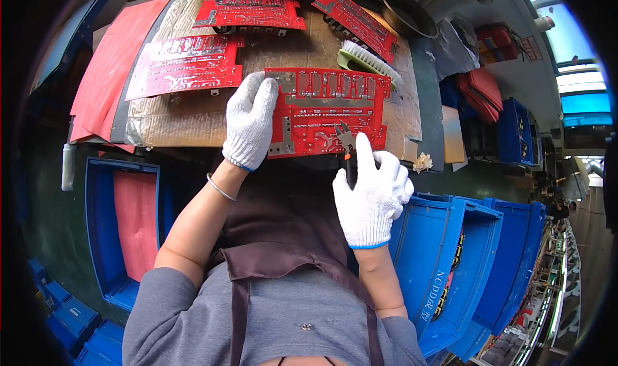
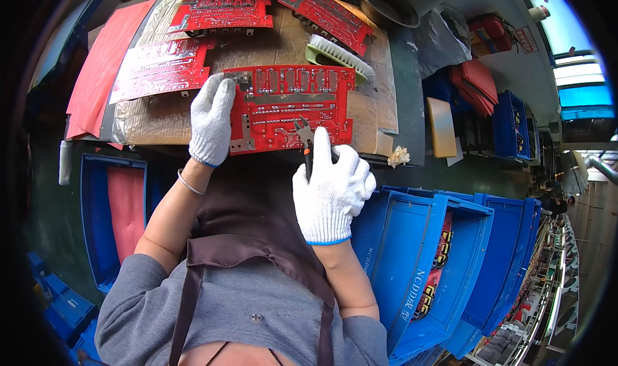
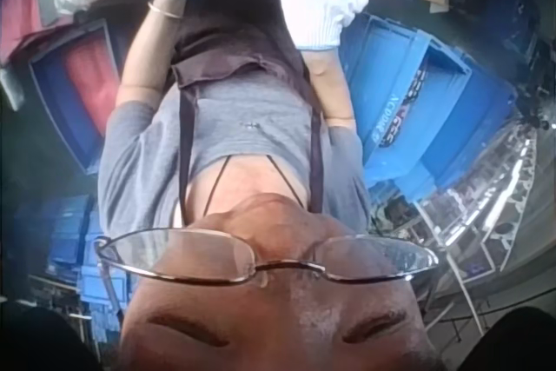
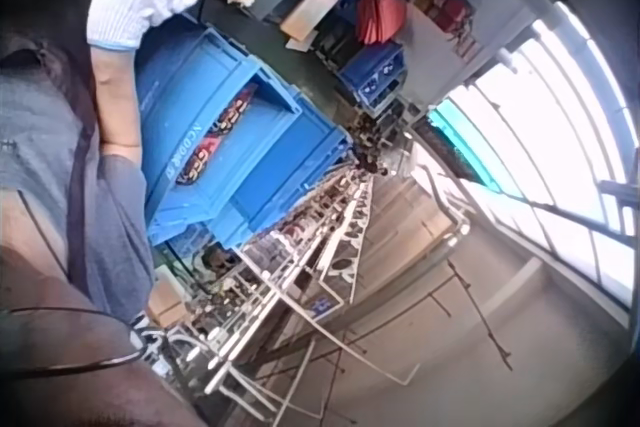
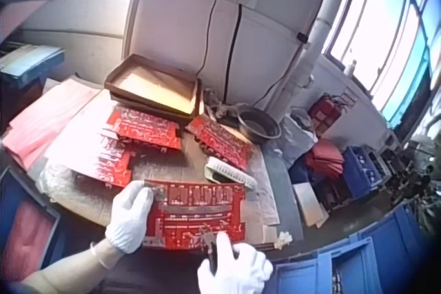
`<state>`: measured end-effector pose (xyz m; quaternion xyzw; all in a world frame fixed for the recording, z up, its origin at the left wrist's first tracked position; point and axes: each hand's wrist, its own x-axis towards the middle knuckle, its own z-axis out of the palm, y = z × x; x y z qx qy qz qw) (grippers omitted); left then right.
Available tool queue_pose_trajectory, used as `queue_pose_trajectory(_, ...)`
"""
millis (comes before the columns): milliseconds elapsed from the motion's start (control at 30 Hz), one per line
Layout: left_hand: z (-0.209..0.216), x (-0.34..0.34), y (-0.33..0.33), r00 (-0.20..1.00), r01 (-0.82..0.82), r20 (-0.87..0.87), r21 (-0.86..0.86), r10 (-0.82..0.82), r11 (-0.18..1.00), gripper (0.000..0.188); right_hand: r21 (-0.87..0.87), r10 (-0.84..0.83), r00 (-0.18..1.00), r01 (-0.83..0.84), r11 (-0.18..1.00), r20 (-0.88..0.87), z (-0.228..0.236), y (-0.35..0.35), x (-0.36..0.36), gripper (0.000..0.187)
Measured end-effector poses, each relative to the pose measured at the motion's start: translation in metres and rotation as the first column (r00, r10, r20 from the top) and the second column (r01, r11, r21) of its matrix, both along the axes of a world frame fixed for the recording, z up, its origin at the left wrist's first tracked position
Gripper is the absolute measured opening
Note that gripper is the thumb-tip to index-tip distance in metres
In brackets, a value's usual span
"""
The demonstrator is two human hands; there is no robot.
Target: Trimming component leads and brushing red printed circuit boards at a workstation.
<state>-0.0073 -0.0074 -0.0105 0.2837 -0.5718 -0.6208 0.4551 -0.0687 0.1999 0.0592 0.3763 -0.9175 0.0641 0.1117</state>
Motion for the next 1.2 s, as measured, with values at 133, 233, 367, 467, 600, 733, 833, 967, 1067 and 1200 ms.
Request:
queue_pose_trajectory(133, 0.001, 0.003, 0.000, 0.999, 0.040, 0.006, -0.040, -0.039, 0.998, 0.025, -0.001, 0.016, 1.000, -0.016, 1.000, -0.011, -0.004, 0.008, 0.003, 0.068)
queue_pose_trajectory(233, 0.002, 0.002, 0.000, 1.000, 0.030, 0.006, -0.021, -0.030, 0.999, 0.024, 0.007, 0.008, 1.000, -0.008, 1.000, -0.005, -0.001, 0.004, 0.001, 0.068)
queue_pose_trajectory(367, 0.002, 0.001, 0.000, 0.999, 0.039, 0.001, -0.023, -0.039, 0.999, 0.024, 0.007, 0.018, 1.000, -0.018, 1.000, -0.014, -0.001, 0.002, 0.001, 0.067)
queue_pose_trajectory(467, 0.005, 0.003, 0.001, 0.999, 0.034, -0.004, -0.025, -0.034, 0.999, 0.024, -0.003, 0.044, 0.999, -0.044, 0.999, -0.016, -0.005, 0.008, 0.002, 0.067)
queue_pose_trajectory(600, 0.002, 0.001, -0.001, 0.999, 0.035, -0.013, -0.023, -0.035, 0.999, 0.024, 0.004, 0.015, 1.000, -0.015, 1.000, -0.025, -0.001, 0.001, 0.000, 0.068)
queue_pose_trajectory(733, 0.005, 0.003, 0.000, 0.999, 0.049, 0.000, -0.015, -0.049, 0.999, 0.024, 0.008, 0.040, 0.999, -0.040, 0.999, -0.001, -0.003, 0.008, -0.005, 0.069)
queue_pose_trajectory(833, 0.004, 0.004, -0.004, 0.998, 0.061, -0.005, 0.012, -0.061, 0.998, 0.024, 0.028, 0.023, 1.000, -0.023, 0.999, -0.015, -0.002, 0.006, -0.004, 0.068)
queue_pose_trajectory(967, 0.014, 0.007, -0.008, 0.987, 0.160, -0.025, 0.125, -0.158, 0.979, 0.023, 0.000, 0.003, 1.000, -0.003, 1.000, 0.003, -0.007, 0.020, -0.012, 0.072)
queue_pose_trajectory(1067, 0.007, 0.011, -0.014, 0.976, 0.215, -0.059, 0.154, -0.209, 0.964, 0.023, -0.173, 0.111, 0.988, -0.092, 0.981, 0.104, 0.002, 0.019, -0.009, 0.066)
queue_pose_trajectory(1200, 0.003, 0.011, -0.016, 0.933, 0.324, -0.238, 0.240, -0.269, 0.915, 0.021, -0.173, 0.250, 0.941, -0.214, 0.961, 0.229, 0.018, 0.002, 0.006, 0.060)
